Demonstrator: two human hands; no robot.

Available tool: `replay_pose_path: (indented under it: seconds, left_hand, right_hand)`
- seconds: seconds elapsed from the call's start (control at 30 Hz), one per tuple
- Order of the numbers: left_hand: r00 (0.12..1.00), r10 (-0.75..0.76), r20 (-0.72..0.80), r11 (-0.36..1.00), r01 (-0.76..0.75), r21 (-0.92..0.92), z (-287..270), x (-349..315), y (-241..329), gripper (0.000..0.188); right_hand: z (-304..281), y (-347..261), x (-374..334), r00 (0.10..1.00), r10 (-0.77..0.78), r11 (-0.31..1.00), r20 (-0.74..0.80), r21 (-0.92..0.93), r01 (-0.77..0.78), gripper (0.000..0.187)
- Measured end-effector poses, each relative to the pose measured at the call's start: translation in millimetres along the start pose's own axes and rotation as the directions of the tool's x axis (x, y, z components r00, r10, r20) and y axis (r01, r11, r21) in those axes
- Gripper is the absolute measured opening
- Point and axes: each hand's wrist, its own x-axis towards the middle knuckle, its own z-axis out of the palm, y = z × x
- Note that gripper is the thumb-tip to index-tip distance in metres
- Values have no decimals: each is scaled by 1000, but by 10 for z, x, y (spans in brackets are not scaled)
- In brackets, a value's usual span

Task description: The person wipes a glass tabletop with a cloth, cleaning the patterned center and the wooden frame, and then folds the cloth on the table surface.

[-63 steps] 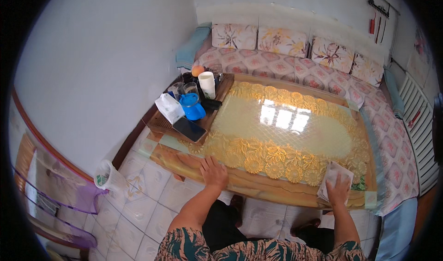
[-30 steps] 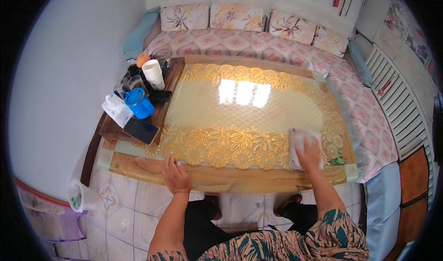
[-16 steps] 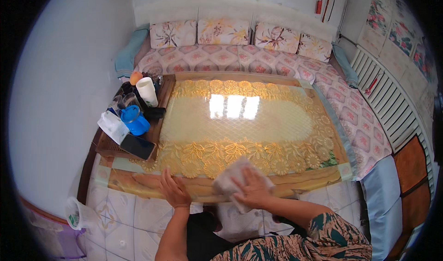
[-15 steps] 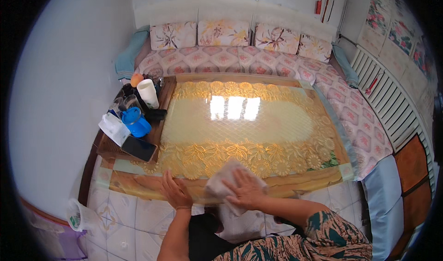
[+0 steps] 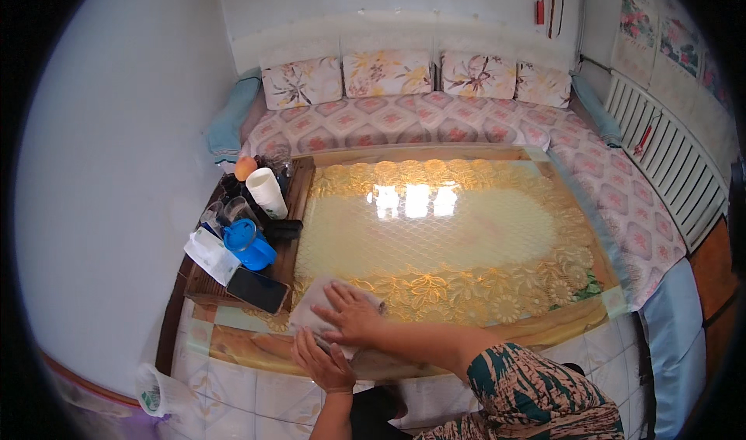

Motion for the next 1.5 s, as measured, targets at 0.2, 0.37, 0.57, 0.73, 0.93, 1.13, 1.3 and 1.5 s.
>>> replay_pose_path:
  seconds: [0.2, 0.37, 0.57, 0.73, 0.93, 1.13, 1.3, 1.5]
  left_hand:
    - [996, -36, 78, 998, 31, 56, -33, -9, -137, 52]
    - [996, -16, 92, 999, 12, 47, 35, -13, -108, 46]
    - [999, 22, 40, 999, -23, 33, 67, -32, -119, 41]
    - [996, 18, 85, 990, -29, 138, 156, -64, -236, 43]
    - [927, 95, 362, 917, -223, 331, 221, 68, 4, 68]
    - [840, 331, 429, 935, -354, -30, 978, 97, 1032, 72]
    - [819, 229, 527, 966, -257, -20, 1509, -160, 1711, 69]
    - [799, 209, 565, 951, -300, 72, 1442, -277, 1896, 68]
  right_hand:
    - [-189, 659, -26, 923, 382, 924, 36, -22, -382, 74]
    - [-637, 1747, -1087, 726, 686, 717, -41, -128, -685, 74]
    - [-1147, 2220, -3128, 438, 841, 431, -318, -98, -897, 70]
    - [-1107, 1870, -3855, 377, 814, 348, -441, -148, -926, 67]
    - [-1016, 1413, -3932, 488, 737, 463, -467, -177, -868, 67]
    - [-1132, 1442, -4239, 515, 747, 507, -421, -141, -851, 72]
    - [-1250, 1670, -4560, 440, 809, 425, -389, -128, -896, 76]
    - [-1398, 1811, -4575, 486, 785, 438, -385, -209, -874, 76]
